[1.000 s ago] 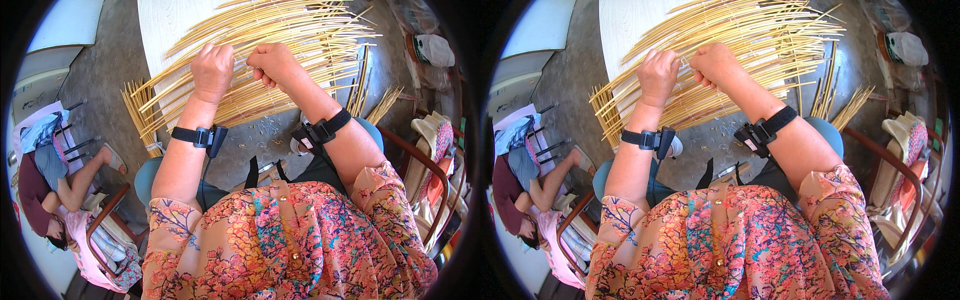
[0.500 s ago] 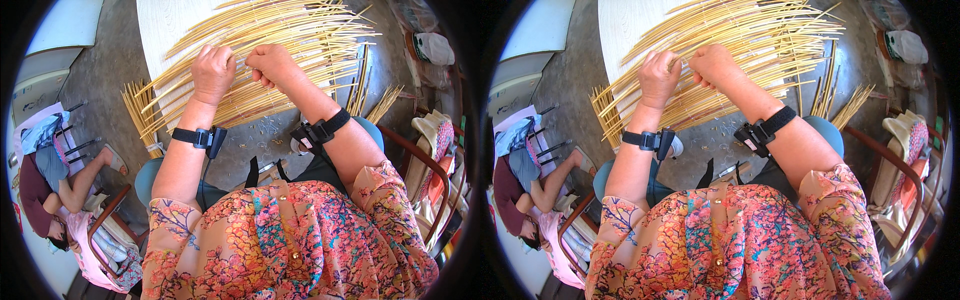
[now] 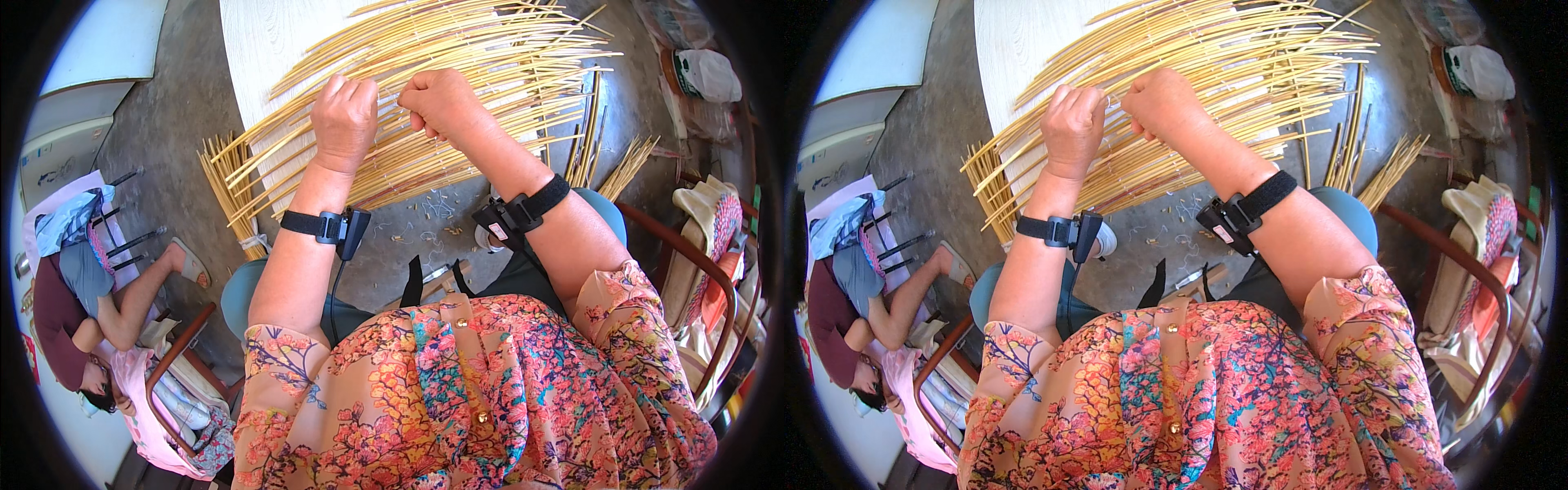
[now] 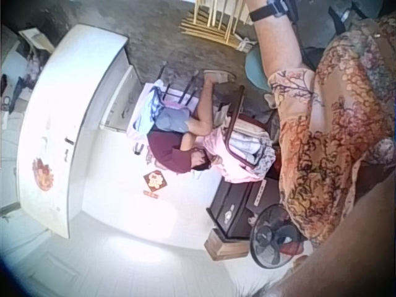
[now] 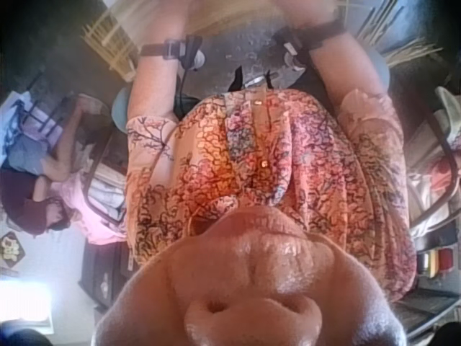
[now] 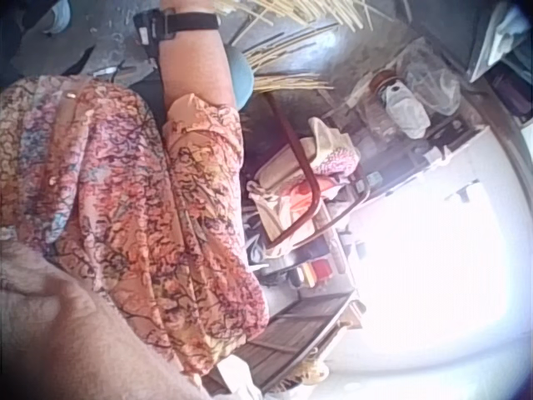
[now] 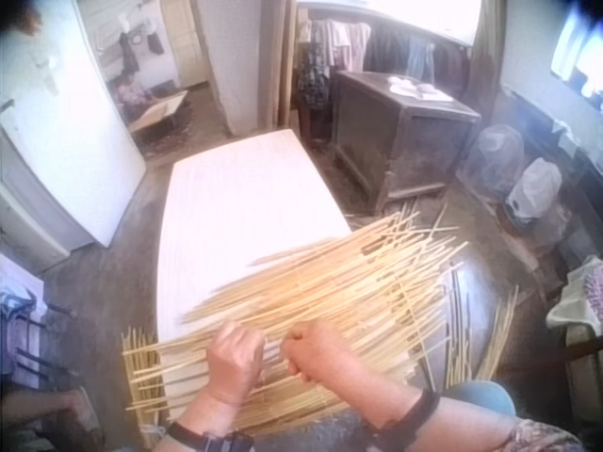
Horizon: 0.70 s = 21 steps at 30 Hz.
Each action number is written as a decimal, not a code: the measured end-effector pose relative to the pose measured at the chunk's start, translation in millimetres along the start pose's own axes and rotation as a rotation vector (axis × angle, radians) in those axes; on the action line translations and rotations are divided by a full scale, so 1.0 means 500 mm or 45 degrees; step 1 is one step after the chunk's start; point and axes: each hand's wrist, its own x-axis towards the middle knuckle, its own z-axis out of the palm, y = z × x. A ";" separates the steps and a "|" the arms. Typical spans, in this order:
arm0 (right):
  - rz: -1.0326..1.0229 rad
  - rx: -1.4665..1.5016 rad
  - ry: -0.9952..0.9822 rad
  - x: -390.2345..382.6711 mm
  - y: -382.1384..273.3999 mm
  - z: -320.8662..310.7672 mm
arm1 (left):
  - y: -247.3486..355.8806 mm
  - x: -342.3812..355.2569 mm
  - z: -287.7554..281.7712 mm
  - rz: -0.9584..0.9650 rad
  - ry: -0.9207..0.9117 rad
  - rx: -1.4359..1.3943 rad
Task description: The person weaves thin bamboo strips by tying them together with white string, aligning horizontal strips and securing them with knots at regular intervals.
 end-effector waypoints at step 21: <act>-0.321 -0.189 0.027 0.026 -0.005 -0.032 | -0.001 0.020 -0.018 -0.152 -0.095 -0.034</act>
